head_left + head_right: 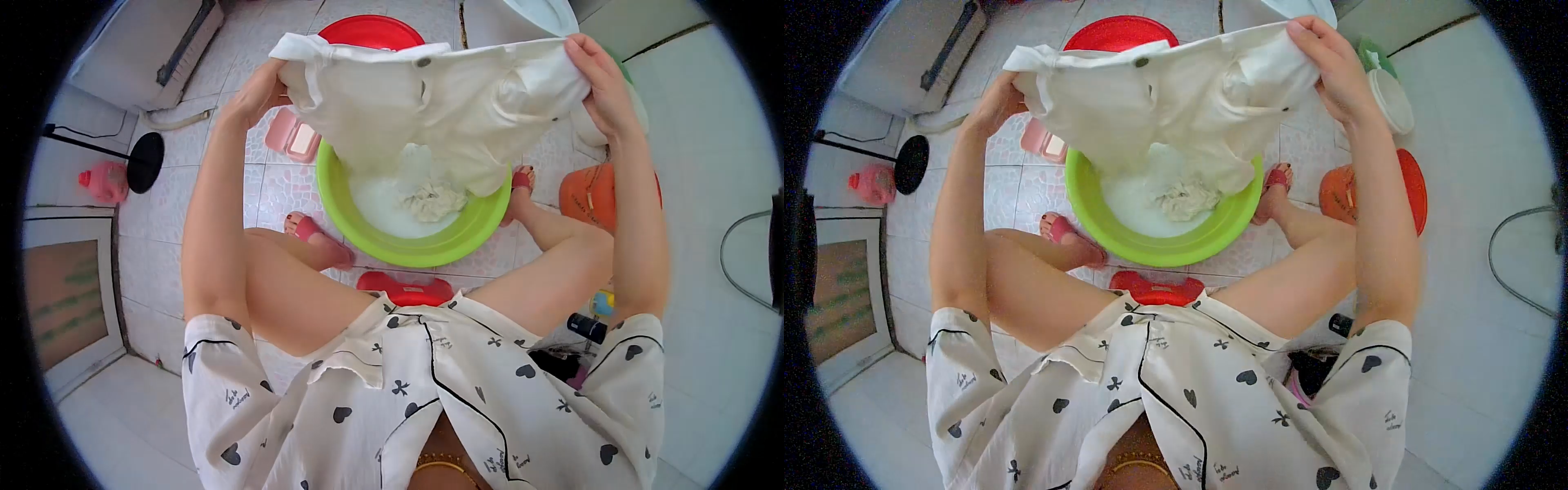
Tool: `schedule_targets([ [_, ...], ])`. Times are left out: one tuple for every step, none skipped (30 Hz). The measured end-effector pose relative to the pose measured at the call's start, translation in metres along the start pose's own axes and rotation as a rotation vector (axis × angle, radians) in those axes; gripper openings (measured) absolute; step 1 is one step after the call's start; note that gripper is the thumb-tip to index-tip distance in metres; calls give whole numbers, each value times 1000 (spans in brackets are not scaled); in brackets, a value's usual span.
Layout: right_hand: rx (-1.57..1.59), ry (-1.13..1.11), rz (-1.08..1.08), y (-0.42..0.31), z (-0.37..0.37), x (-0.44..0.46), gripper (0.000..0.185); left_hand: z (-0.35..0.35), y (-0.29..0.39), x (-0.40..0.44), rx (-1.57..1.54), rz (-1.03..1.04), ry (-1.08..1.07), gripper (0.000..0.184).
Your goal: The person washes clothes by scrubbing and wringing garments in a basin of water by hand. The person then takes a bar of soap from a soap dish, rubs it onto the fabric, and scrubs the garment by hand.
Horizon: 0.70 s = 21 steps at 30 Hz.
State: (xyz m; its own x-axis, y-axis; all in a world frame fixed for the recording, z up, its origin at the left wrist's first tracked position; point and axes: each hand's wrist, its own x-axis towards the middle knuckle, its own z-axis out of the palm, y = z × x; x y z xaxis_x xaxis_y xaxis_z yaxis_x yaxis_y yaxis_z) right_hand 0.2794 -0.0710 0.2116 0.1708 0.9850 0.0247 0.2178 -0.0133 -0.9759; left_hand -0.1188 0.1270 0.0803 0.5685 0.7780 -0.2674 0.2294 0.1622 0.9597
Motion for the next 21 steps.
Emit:
schedule_targets([
  [18,21,21,0,0,-4,20,3,3,-5,-33,-32,-10,66],
  [39,41,43,1,0,-7,20,5,6,-9,-63,-65,-19,65],
  [30,43,63,4,-2,-10,20,8,10,-15,-42,-77,-25,65],
  [21,45,82,10,-5,-12,19,13,12,-19,-21,-88,-31,65],
  [11,48,104,15,-9,-13,19,15,13,-20,0,-102,-39,65],
  [8,24,128,24,-14,-11,18,16,11,-19,34,-148,-54,64],
  [5,0,154,35,-19,-6,18,16,9,-16,69,-197,-70,64],
  [4,-22,180,47,-24,-2,18,17,6,-12,106,-245,-88,63],
  [-38,-38,194,61,-26,3,18,19,-2,-4,89,-287,-93,62],
  [-80,-52,209,77,-27,10,18,21,-16,11,74,-328,-100,61],
  [-123,-68,224,94,-27,18,18,23,-32,26,57,-370,-105,61],
  [-142,-46,255,115,-28,26,19,22,-55,43,68,-381,-107,59],
  [-160,-25,286,139,-28,35,19,20,-81,62,79,-393,-108,58],
  [-178,-3,318,162,-27,44,19,20,-95,75,92,-405,-110,57],
  [-225,3,292,185,-26,53,21,29,-94,78,135,-411,-37,56],
  [-273,11,266,205,-25,62,22,32,-101,89,147,-414,13,54],
  [-322,21,239,224,-27,72,24,36,-108,100,160,-413,62,53],
  [-359,18,215,237,-28,81,25,41,-113,110,171,-416,110,52],
  [-395,13,195,251,-29,89,26,42,-115,120,189,-421,123,50],
  [-430,7,172,263,-29,98,27,40,-116,131,207,-424,138,48],
  [-479,33,179,273,-30,106,28,38,-119,141,225,-426,154,46],
])
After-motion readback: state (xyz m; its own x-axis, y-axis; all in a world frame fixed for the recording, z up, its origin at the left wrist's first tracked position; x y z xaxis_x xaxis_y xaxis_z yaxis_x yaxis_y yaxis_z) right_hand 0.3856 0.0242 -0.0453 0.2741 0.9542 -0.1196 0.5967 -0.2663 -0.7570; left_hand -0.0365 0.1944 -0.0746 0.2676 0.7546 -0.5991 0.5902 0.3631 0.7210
